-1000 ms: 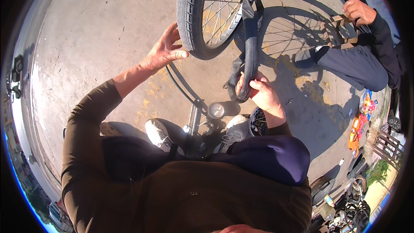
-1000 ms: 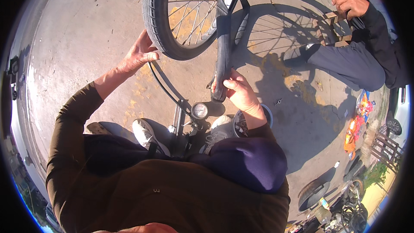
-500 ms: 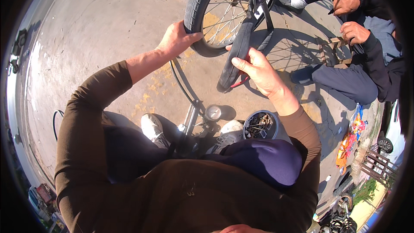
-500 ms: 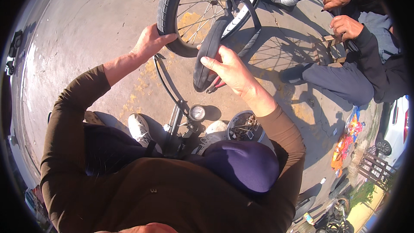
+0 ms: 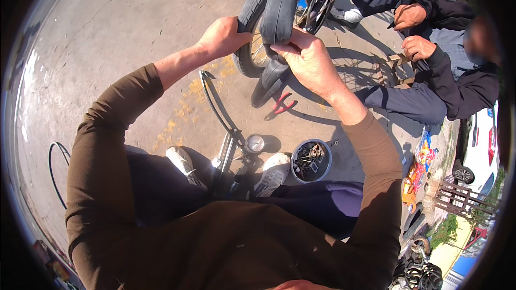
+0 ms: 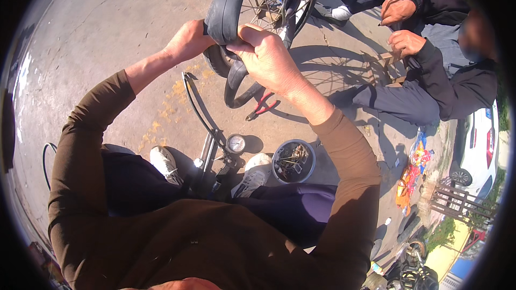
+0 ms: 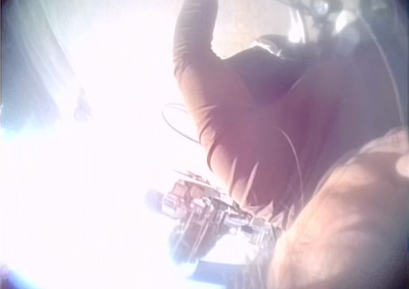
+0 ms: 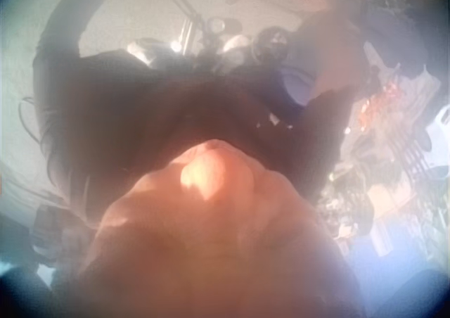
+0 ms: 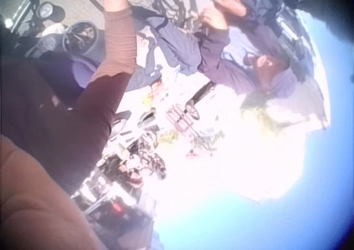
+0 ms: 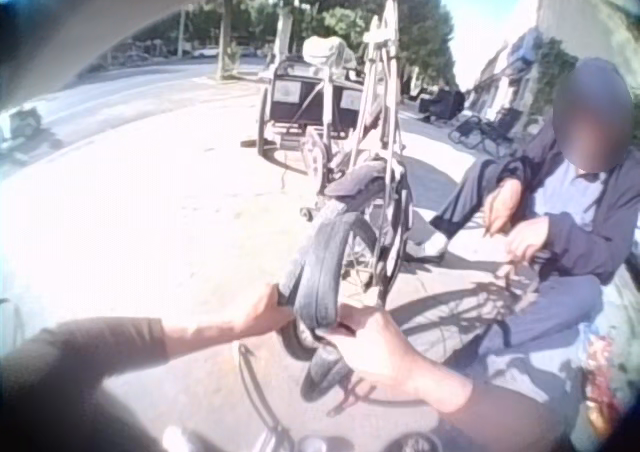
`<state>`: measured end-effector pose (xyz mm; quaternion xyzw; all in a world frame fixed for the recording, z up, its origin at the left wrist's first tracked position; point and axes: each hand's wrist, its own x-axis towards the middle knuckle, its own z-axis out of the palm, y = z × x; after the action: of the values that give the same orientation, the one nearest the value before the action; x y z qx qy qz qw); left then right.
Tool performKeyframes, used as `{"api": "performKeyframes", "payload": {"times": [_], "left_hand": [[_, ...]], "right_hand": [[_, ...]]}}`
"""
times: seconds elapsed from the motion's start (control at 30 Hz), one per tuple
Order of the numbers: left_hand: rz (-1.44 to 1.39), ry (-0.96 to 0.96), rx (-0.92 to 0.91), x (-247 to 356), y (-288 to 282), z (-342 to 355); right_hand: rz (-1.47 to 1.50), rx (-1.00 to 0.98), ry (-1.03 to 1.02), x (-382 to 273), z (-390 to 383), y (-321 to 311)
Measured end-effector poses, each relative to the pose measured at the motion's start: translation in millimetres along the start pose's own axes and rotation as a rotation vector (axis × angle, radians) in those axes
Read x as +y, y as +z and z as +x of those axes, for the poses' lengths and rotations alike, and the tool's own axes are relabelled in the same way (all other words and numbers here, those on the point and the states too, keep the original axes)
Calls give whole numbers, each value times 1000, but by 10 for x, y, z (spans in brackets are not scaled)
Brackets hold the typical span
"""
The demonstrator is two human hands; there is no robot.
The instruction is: The person removes the inner tube from a bicycle tire, inserts it back into the tire, and inflates it using a hand pump. They then place the wheel back onto the bicycle frame.
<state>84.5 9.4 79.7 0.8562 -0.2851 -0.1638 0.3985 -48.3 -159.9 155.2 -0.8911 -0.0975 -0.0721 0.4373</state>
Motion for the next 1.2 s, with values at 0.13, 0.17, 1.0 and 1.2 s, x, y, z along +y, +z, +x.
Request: {"api": "performKeyframes", "payload": {"times": [0.13, 0.17, 1.0, 1.2], "left_hand": [[-145, -52, -133, 14, -82, 22], [-174, -49, -133, 37, -70, 28], [-247, 157, -363, -77, -24, 145], [-318, 189, -384, -161, -9, 149]], "right_hand": [[403, 59, 295, 414, -338, 390], [552, 127, 280, 531, -322, 485], [180, 853, 421, 287, 17, 1115], [25, 841, 468, 415, 109, 1044]]}}
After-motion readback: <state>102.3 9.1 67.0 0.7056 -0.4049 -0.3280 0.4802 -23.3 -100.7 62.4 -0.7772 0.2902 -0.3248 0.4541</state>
